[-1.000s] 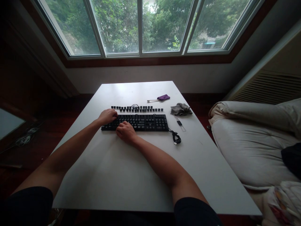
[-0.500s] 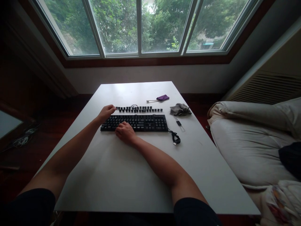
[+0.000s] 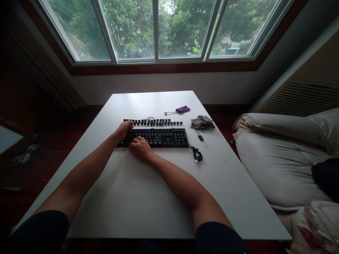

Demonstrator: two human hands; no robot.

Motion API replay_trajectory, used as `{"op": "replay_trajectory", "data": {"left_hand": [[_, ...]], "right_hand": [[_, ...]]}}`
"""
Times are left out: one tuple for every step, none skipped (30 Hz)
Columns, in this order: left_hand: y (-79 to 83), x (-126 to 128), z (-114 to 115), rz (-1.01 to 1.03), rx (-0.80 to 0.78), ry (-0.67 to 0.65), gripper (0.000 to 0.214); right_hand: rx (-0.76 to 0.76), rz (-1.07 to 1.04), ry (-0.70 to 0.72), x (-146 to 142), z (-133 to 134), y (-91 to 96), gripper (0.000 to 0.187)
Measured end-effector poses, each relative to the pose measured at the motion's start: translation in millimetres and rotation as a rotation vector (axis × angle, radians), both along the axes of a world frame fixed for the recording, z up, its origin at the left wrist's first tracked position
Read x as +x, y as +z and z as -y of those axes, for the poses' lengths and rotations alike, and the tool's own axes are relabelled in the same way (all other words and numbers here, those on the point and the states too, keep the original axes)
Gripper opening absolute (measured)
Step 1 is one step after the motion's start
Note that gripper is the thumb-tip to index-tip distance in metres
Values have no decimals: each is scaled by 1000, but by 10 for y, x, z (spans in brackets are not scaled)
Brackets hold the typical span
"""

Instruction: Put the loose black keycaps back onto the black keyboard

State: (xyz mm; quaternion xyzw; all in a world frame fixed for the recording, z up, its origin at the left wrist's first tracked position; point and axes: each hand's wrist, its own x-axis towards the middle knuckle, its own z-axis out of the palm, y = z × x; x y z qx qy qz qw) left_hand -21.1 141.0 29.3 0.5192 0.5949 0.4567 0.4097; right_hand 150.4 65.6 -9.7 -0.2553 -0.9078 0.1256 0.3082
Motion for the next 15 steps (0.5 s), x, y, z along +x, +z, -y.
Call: {"op": "replay_trajectory", "data": {"left_hand": [[17, -8, -8, 5, 0, -7, 29], [36, -20, -15, 9, 8, -8, 29], [55, -36, -21, 16, 23, -3, 28], [71, -54, -25, 27, 43, 6, 28], [82, -73, -27, 40, 66, 15, 27], [86, -88, -27, 55, 88, 22, 27], [83, -99, -25, 70, 102, 23, 27], [73, -103, -21, 75, 100, 17, 27], [55, -98, -14, 69, 86, 5, 27], [33, -85, -7, 56, 63, -10, 27], [9, -67, 0, 26, 29, -28, 28], [-14, -45, 6, 11, 14, -35, 28], [-32, -23, 9, 3, 7, -44, 29], [-45, -6, 9, 2, 2, -57, 30], [-50, 4, 5, 3, -2, -72, 31]], "right_hand": [[2, -1, -1, 0, -1, -3, 18], [4, -4, -2, 0, -3, -4, 19], [5, -5, -1, 0, -3, -6, 19], [4, -6, 3, 0, -4, -6, 19], [3, -6, 8, -1, -4, -6, 19], [1, -8, 10, -1, -4, -5, 19], [-1, -8, 11, -2, -5, -4, 19], [-3, -8, 10, -3, -6, -2, 19], [-4, -8, 8, -5, -7, 0, 19], [-3, -8, 5, -7, -7, 2, 19], [-2, -8, 4, -10, -8, 4, 19], [0, -8, 4, -14, -9, 5, 19], [2, -8, 6, -17, -8, 7, 19], [4, -8, 7, -20, -8, 7, 19], [4, -7, 7, -22, -6, 7, 19]]}}
